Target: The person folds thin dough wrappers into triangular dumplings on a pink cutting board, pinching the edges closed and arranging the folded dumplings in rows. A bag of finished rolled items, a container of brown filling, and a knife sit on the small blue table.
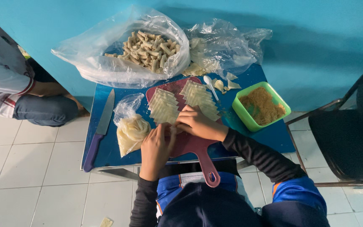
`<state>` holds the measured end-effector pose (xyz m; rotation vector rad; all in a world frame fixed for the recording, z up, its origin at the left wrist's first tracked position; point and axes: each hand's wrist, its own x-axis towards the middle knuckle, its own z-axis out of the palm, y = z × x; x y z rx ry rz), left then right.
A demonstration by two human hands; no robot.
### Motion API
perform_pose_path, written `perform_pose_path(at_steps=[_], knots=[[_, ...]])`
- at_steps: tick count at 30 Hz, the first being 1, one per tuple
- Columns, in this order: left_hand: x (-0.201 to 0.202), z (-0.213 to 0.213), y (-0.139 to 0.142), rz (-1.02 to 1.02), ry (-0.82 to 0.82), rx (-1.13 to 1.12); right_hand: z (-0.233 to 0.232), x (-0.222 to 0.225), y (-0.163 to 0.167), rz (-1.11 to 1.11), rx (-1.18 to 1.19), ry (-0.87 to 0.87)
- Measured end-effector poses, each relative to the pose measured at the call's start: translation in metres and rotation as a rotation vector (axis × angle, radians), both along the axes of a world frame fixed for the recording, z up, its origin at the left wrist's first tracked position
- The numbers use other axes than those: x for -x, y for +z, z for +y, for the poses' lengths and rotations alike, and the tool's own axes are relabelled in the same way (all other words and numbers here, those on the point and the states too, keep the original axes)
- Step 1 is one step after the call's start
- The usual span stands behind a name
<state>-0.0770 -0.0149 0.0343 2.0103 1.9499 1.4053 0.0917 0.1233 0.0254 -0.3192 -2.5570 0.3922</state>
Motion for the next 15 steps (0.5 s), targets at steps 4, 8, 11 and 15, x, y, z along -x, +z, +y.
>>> perform_pose_path(at_steps=[4,8,11,15], knots=[[-0.003,0.001,0.004,0.054,0.051,0.050,0.001,0.002,0.003,0.009,0.084,0.008],[-0.008,0.006,0.004,0.059,0.124,0.112,-0.004,0.003,0.006,0.056,0.116,-0.008],[-0.007,0.007,0.005,0.057,0.106,0.079,-0.011,0.002,0.005,0.021,-0.179,-0.064],[-0.002,0.004,0.004,0.144,0.059,0.082,-0.018,-0.004,0.002,-0.018,-0.378,-0.059]])
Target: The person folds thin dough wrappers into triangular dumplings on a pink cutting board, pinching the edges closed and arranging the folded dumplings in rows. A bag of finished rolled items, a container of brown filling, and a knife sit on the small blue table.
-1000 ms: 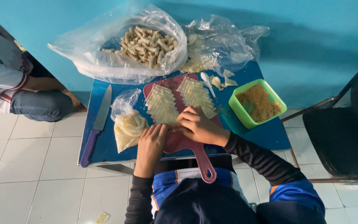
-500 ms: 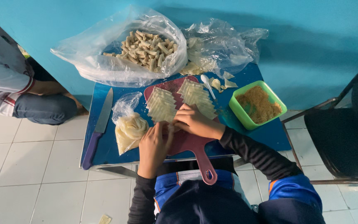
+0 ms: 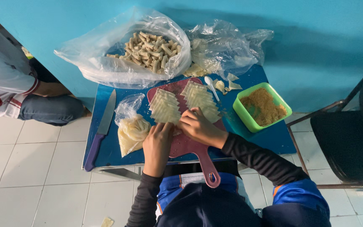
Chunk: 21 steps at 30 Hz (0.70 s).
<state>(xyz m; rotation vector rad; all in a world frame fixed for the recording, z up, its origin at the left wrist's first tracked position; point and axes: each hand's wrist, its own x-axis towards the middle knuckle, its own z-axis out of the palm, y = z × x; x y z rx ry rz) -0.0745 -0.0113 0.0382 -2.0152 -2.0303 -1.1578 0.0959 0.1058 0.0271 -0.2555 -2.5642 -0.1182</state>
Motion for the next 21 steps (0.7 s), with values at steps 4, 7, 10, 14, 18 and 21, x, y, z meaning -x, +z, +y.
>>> perform_pose_path(at_steps=[4,7,10,14,18,21], knots=[[0.003,-0.003,-0.003,0.064,-0.049,-0.004,-0.001,-0.003,0.000,0.047,0.029,0.032],[0.002,-0.004,-0.006,0.075,-0.044,-0.042,-0.001,-0.002,0.001,0.044,0.070,0.029],[0.001,0.000,-0.008,0.097,-0.018,-0.076,0.003,0.004,0.003,0.048,0.127,0.010],[-0.001,0.002,-0.007,0.099,0.028,-0.058,0.009,0.006,0.006,0.002,0.366,-0.033],[0.002,0.005,-0.004,0.145,0.058,-0.047,0.011,0.009,0.005,0.010,0.253,-0.063],[0.003,0.007,-0.003,0.128,0.041,-0.095,0.005,0.010,0.002,0.023,0.083,-0.076]])
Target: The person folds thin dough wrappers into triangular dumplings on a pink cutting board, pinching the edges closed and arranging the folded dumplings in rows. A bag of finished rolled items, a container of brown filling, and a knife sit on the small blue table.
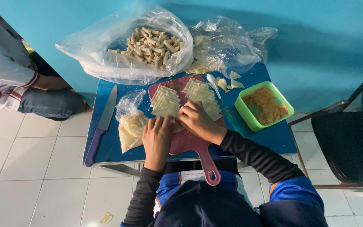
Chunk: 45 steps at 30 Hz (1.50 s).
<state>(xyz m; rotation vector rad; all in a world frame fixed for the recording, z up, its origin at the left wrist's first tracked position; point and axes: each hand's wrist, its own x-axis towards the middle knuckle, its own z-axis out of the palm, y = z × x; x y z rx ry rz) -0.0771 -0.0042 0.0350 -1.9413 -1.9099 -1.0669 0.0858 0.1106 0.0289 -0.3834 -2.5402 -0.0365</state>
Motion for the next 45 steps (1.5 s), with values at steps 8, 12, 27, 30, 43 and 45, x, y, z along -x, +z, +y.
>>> perform_pose_path(at_steps=[8,12,27,30,43,45], knots=[[0.000,-0.009,-0.005,-0.001,-0.041,0.018,-0.010,-0.005,0.000,0.029,-0.114,0.008],[-0.003,-0.005,-0.009,-0.001,0.010,0.108,-0.009,-0.003,-0.001,0.052,-0.024,0.004],[-0.013,0.003,-0.014,-0.083,0.154,0.028,-0.003,0.008,-0.001,0.025,-0.054,-0.064],[-0.013,-0.004,-0.018,-0.066,0.134,-0.016,-0.013,0.001,-0.001,0.011,-0.084,-0.068],[-0.019,-0.019,-0.006,-0.022,0.128,0.001,-0.002,0.011,-0.009,0.035,-0.164,-0.118],[-0.019,-0.026,-0.005,-0.004,0.100,0.055,0.003,0.015,-0.008,0.057,-0.139,-0.117]])
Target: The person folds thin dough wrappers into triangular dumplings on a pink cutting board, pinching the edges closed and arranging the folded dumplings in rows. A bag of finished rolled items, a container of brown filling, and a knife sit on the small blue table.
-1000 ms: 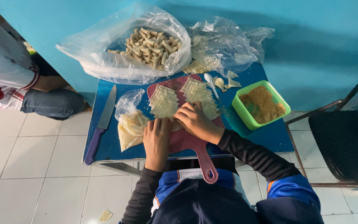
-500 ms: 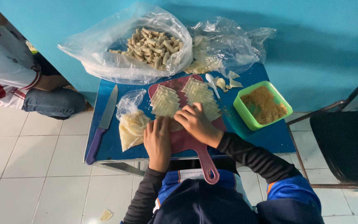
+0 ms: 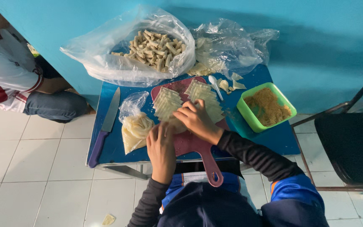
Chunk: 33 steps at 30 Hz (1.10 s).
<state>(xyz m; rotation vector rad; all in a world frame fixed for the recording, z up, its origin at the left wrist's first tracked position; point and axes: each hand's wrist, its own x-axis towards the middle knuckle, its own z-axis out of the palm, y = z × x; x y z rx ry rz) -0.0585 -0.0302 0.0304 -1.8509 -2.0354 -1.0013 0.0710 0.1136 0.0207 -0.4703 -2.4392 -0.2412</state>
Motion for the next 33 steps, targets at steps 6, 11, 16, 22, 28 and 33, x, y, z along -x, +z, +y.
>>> perform_pose_path(at_steps=[6,11,16,22,28,33], knots=[[-0.002,-0.004,-0.004,-0.007,-0.034,-0.005,0.011,0.000,0.016,0.175,0.254,0.011],[-0.005,-0.004,-0.008,-0.026,-0.034,0.002,0.042,-0.024,0.062,-0.047,0.913,0.080],[-0.008,-0.004,-0.006,-0.009,-0.021,0.001,0.064,-0.014,0.114,0.316,0.768,0.131],[-0.007,-0.008,0.000,0.011,-0.030,-0.020,0.027,-0.078,0.121,0.360,0.180,-0.199],[-0.009,-0.009,0.003,0.003,-0.023,0.018,0.051,-0.187,0.061,-0.243,0.480,-0.792],[-0.007,-0.010,0.004,-0.010,-0.024,0.019,0.055,-0.230,0.019,-0.498,0.343,-0.754]])
